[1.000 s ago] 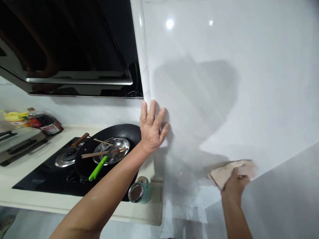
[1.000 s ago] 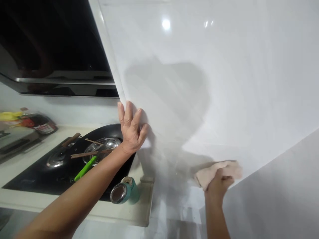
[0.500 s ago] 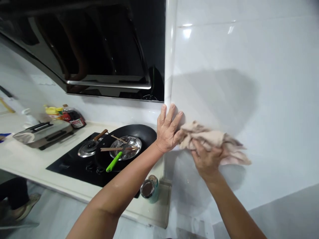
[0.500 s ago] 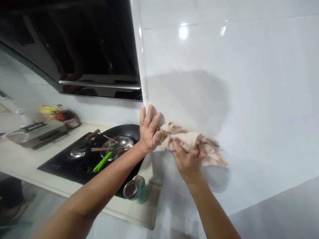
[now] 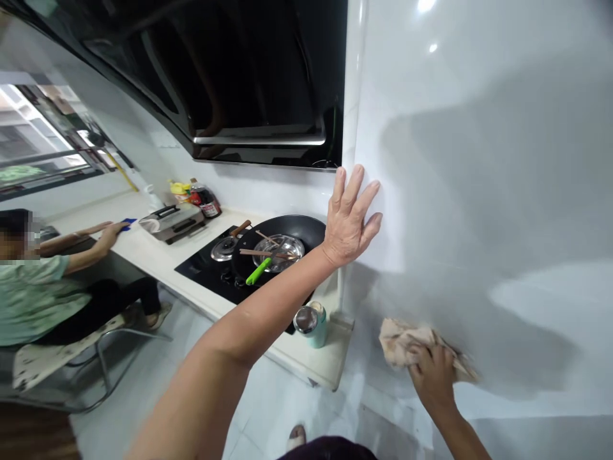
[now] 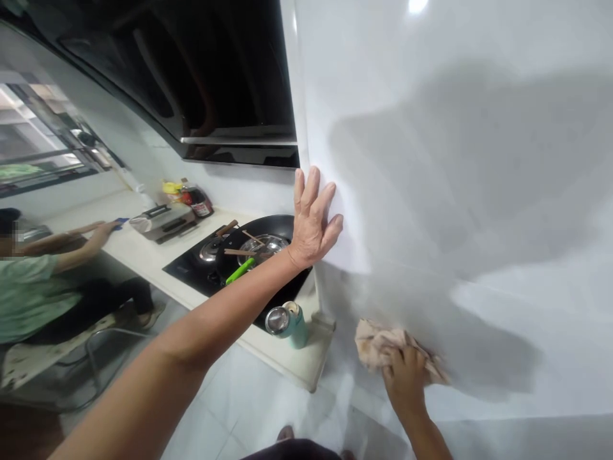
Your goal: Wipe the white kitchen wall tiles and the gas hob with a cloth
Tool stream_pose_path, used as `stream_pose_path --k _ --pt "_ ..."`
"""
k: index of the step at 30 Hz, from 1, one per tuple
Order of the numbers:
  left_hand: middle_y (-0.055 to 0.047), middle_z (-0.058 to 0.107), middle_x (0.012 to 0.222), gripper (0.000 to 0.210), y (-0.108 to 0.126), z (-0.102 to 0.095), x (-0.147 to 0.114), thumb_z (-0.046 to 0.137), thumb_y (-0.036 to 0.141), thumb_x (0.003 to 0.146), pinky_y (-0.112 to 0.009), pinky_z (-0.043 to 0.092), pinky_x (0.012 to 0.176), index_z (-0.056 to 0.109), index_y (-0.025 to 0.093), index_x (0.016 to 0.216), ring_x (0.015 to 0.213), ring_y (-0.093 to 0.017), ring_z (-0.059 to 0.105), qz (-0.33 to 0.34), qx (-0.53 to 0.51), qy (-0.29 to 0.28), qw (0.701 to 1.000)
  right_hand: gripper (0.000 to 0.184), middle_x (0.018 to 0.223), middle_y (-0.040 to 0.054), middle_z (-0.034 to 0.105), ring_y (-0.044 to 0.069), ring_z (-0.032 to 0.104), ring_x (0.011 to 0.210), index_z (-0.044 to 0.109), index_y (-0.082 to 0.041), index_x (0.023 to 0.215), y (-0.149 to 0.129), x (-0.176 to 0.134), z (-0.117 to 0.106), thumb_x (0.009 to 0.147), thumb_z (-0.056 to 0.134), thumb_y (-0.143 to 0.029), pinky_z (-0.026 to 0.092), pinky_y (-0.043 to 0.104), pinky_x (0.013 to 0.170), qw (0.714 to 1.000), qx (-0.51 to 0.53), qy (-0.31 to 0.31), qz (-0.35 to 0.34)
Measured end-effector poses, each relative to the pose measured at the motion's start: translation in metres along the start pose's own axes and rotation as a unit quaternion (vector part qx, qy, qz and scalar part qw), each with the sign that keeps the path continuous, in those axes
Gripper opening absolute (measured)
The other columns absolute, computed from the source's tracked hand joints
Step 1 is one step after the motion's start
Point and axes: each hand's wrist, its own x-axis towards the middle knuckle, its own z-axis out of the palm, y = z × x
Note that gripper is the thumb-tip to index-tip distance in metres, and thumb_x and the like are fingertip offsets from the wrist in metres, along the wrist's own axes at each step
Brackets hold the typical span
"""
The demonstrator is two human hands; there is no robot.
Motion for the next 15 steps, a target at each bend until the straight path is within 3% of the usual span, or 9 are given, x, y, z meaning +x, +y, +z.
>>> stream_pose_path --k 4,9,12,15 --pt "-0.011 0.025 0.173 0.049 0.015 -0.029 0.006 0.038 0.045 0.109 -0.058 0.021 0.133 0.035 0.024 0.153 0.166 -0.031 0.012 -0.038 -0.015 -0.041 0.998 0.024 0.104 0.0114 0.058 0.032 0.057 0.106 0.062 -0.019 0.099 0.003 -0.057 0.018 0.081 0.053 -0.033 0.047 0.051 0.096 0.973 0.161 -0.038 0.162" --pt "-0.005 0.043 0.164 0.043 0.041 -0.109 -0.007 0.035 0.045 0.11 -0.061 0.03 0.13 0.042 0.031 0.15 0.16 -0.03 0.032 -0.108 -0.023 -0.027 0.994 0.045 0.125 0.0094 0.061 0.024 0.062 0.12 0.057 -0.021 0.126 -0.04 -0.095 0.014 0.083 0.046 -0.027 0.052 0.04 0.102 0.937 0.253 -0.145 0.192" --pt "-0.006 0.054 0.155 0.041 0.056 -0.168 -0.046 0.045 0.037 0.107 -0.061 0.034 0.128 0.049 0.03 0.148 0.153 -0.029 0.044 -0.133 -0.052 -0.01 0.99 0.066 0.144 0.0095 0.054 0.024 0.051 0.139 0.048 -0.022 0.148 -0.069 -0.096 0.009 0.082 0.044 -0.024 0.045 0.04 0.116 0.909 0.295 -0.228 0.187" --pt "-0.008 0.065 0.14 0.034 0.071 -0.222 -0.11 0.048 0.026 0.106 -0.057 0.043 0.123 0.059 0.027 0.138 0.145 -0.027 0.054 -0.221 -0.072 -0.047 0.971 0.078 0.145 0.0105 0.053 0.027 0.05 0.138 0.044 -0.021 0.157 -0.094 -0.081 0.013 0.079 0.045 -0.024 0.044 0.043 0.116 0.926 0.236 -0.258 0.143"
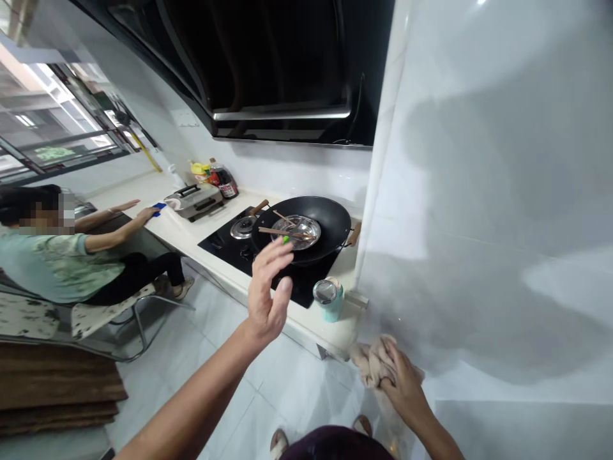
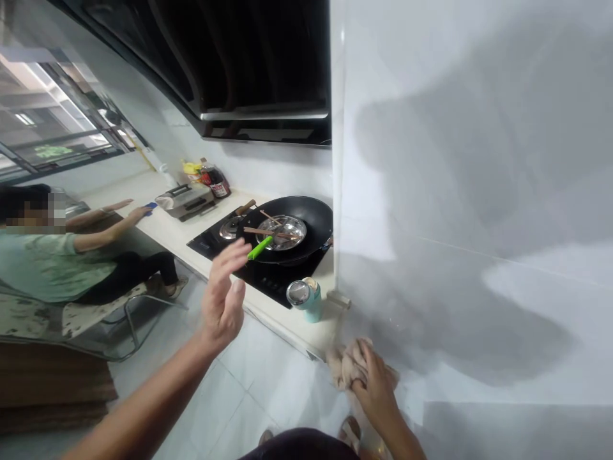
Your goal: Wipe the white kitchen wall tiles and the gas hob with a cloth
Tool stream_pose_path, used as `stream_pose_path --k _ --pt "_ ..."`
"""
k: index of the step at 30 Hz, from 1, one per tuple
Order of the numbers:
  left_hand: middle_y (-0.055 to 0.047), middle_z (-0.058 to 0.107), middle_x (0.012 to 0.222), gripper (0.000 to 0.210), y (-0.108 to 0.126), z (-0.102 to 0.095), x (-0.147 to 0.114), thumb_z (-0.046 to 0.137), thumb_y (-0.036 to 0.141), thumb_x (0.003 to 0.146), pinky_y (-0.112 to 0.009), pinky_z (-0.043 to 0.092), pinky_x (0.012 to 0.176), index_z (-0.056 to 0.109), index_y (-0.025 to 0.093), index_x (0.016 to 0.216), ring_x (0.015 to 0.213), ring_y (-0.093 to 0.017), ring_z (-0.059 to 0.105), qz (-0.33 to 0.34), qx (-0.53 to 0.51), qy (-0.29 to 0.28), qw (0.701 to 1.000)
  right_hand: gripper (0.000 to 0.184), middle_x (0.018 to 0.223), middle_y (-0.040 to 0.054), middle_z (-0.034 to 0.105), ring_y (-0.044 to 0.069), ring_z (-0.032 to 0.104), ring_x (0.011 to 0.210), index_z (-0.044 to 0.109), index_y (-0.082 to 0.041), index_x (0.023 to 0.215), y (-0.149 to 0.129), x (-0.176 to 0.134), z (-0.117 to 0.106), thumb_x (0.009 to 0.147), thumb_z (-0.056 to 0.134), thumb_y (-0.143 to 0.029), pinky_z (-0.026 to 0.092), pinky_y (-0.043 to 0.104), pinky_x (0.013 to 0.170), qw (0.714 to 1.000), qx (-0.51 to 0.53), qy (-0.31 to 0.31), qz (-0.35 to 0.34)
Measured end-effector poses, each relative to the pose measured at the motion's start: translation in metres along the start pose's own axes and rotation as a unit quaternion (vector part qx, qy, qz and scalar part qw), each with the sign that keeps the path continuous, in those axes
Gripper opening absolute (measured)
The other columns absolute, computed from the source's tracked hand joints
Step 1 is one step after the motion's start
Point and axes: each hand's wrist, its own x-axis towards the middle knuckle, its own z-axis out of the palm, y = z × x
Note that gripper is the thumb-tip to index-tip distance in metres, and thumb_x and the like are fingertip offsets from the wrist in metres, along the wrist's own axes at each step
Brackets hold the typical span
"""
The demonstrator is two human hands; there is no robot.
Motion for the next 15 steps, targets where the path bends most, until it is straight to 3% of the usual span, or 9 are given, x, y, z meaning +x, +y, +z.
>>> stream_pose_path --k 5,9,12,15 --pt "-0.006 0.076 0.12 0.026 -0.018 -0.07 -0.134 0.049 0.022 0.106 -0.036 0.059 0.104 0.07 0.027 0.121 0.122 -0.019 0.071 -0.183 0.044 -0.067 0.98 0.066 0.13 0.0099 0.059 0.027 0.053 0.125 0.06 -0.023 0.151 -0.045 0.035 0.04 0.085 0.05 -0.018 0.044 0.039 0.113 0.975 -0.21 -0.067 -0.004" --pt "-0.005 0.08 0.114 0.025 -0.022 -0.131 -0.232 0.055 0.037 0.103 -0.034 0.063 0.099 0.076 0.029 0.114 0.111 -0.02 0.076 -0.257 0.102 -0.102 0.956 0.061 0.139 0.0128 0.056 0.031 0.053 0.122 0.065 -0.022 0.146 -0.079 0.048 0.079 0.086 0.056 -0.013 0.044 0.045 0.11 0.958 -0.275 -0.073 0.034" --pt "-0.005 0.081 0.109 0.039 -0.022 -0.176 -0.288 0.054 0.057 0.1 -0.038 0.066 0.096 0.079 0.029 0.105 0.106 -0.023 0.078 -0.367 0.12 -0.109 0.916 0.057 0.147 0.0144 0.053 0.036 0.048 0.126 0.065 -0.018 0.145 -0.099 0.049 0.094 0.089 0.058 -0.013 0.041 0.049 0.11 0.944 -0.316 -0.074 0.055" --pt "-0.007 0.081 0.106 0.061 -0.025 -0.214 -0.324 0.049 0.078 0.092 -0.042 0.066 0.095 0.08 0.026 0.097 0.104 -0.028 0.079 -0.493 0.118 -0.11 0.855 0.054 0.149 0.0137 0.052 0.035 0.047 0.127 0.064 -0.016 0.145 -0.118 0.049 0.103 0.091 0.058 -0.014 0.041 0.047 0.108 0.936 -0.336 -0.089 0.054"
